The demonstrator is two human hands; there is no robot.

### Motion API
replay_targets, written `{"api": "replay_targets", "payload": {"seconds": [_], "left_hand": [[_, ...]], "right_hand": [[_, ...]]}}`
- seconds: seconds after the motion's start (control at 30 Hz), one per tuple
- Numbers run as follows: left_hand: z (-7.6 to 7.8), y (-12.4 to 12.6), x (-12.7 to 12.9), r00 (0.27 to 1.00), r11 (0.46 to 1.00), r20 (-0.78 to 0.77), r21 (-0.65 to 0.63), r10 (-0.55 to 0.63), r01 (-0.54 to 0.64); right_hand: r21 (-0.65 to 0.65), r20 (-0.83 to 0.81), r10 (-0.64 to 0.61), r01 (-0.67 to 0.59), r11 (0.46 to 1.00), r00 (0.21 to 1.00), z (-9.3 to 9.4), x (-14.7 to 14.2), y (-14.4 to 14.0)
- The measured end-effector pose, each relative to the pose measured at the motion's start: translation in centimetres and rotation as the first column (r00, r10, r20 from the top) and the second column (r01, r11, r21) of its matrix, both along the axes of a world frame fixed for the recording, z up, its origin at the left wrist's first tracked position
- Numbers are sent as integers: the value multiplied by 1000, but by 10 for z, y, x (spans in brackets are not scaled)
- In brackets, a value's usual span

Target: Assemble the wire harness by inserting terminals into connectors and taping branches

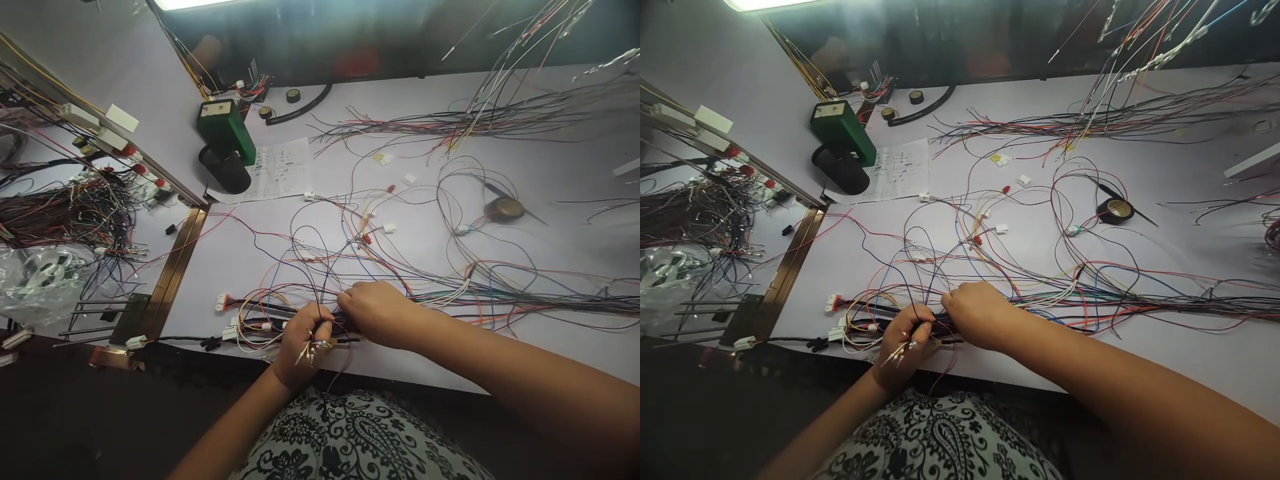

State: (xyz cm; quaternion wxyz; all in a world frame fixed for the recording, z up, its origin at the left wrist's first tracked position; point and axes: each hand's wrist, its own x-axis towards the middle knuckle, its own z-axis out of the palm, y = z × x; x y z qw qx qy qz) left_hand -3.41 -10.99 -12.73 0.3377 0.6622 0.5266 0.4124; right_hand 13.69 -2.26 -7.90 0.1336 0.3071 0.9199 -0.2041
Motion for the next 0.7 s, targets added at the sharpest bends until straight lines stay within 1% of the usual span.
{"api": "replay_targets", "payload": {"seconds": [0.1, 0.23, 0.5, 0.6, 0.7], "left_hand": [[0, 0, 0, 1000, 1000, -4, 23, -11, 11], [0, 0, -1, 1000, 1000, -6, 25, -18, 18], [-1, 0, 0, 1000, 1000, -28, 25, -8, 9], [0, 0, 0, 999, 1000, -38, 19, 3, -2], [1, 1, 1, 999, 1000, -49, 23, 10, -8]], "right_hand": [[34, -46, 10, -8, 999, 999, -6, 0, -4], [81, -31, 29, -26, 996, 999, -11, 0, -9], [-9, 66, 27, -26, 1000, 997, -2, -8, -5], [-3, 52, 31, -31, 1000, 998, -9, -10, -3], [37, 29, 29, -30, 999, 999, -18, -9, -1]]}}
